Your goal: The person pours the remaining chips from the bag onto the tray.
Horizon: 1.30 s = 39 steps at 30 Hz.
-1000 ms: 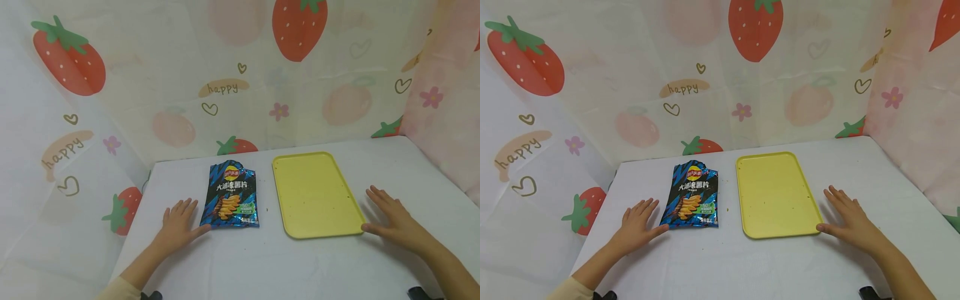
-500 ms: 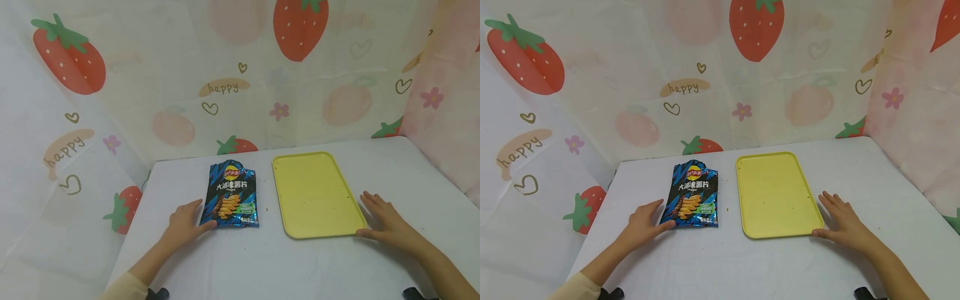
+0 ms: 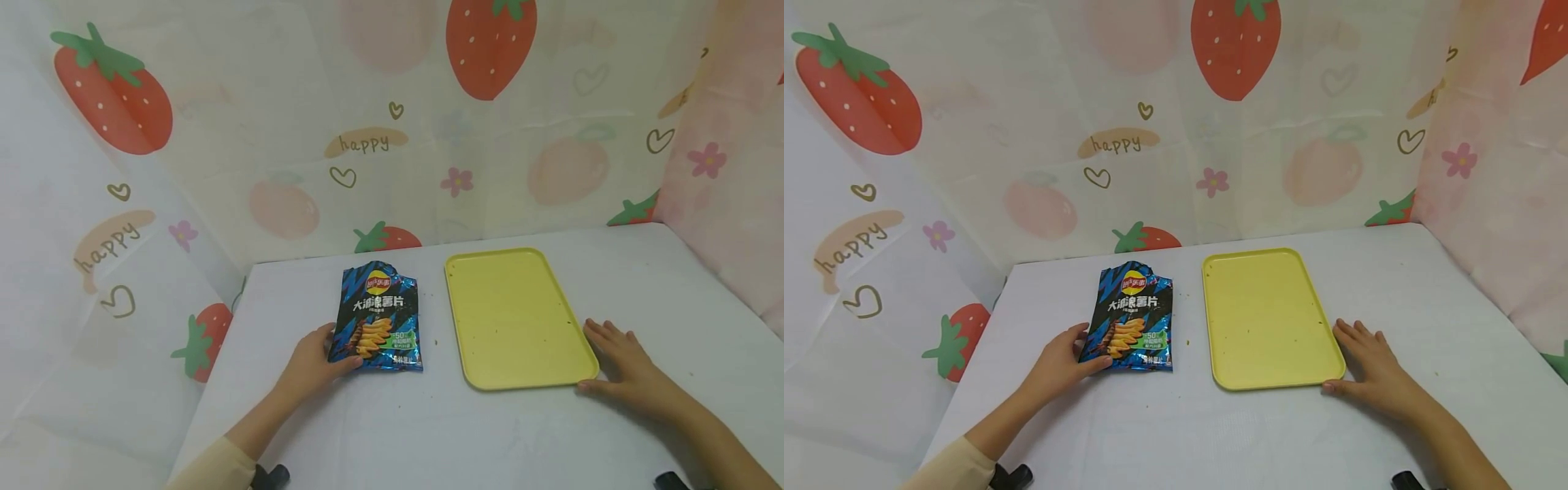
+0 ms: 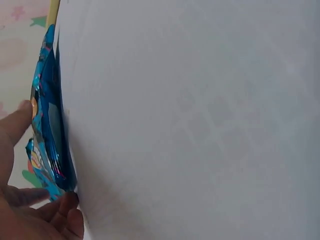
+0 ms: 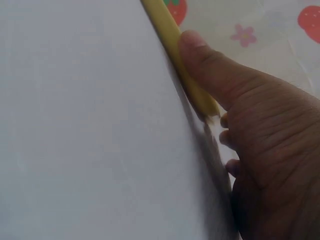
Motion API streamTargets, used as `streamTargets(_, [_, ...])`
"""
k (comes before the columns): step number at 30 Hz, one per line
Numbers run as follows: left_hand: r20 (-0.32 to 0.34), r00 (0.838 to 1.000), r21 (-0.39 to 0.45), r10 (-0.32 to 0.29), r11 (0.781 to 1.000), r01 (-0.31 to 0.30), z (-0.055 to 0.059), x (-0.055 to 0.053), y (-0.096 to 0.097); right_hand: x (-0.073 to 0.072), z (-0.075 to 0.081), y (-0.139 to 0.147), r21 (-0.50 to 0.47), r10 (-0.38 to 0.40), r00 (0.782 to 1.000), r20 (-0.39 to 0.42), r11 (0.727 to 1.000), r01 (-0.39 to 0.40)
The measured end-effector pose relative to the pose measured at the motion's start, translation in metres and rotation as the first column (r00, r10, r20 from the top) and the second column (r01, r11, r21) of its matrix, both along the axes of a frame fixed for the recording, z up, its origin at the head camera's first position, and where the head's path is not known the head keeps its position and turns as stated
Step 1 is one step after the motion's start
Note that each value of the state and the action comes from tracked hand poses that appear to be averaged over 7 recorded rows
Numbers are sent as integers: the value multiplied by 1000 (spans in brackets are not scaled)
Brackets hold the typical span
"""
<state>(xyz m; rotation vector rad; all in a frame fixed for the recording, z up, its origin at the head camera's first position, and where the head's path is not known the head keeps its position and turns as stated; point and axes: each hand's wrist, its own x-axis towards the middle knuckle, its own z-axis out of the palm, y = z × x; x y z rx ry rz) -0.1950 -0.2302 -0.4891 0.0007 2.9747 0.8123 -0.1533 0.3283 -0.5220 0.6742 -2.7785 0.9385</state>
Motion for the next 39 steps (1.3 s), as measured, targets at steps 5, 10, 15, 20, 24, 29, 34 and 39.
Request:
streamTargets(5, [39,999,39,38,998,-39,3,-2,5,1,-3,-2,14,-13,1000,2,1000,13])
streamTargets(10, [97,991,74,93,992,-100,5,-5,7,1,-4,-3,20,-15,1000,-8,1000,15])
streamTargets(15, [159,979,114,131,982,-150,5,-10,7,1,-5,-3,22,-12,1000,-8,1000,13])
streamTargets(20, [180,973,168,141,971,-172,6,-13,6,1,-5,-3,24,-10,1000,-15,1000,10])
streamTargets(24, [200,967,213,157,957,-199,8,-13,6,0,-5,-3,21,-9,1000,-24,1000,9])
streamTargets(29, [219,961,285,166,931,-226,7,-14,5,0,-4,-2,30,-15,1000,-26,999,16])
streamTargets(34, [210,965,351,157,909,-224,6,-13,5,0,-3,-1,38,-22,1000,-6,999,23])
streamTargets(39, [206,965,396,165,887,-237,5,-12,7,0,-3,-1,50,-29,1000,11,998,29])
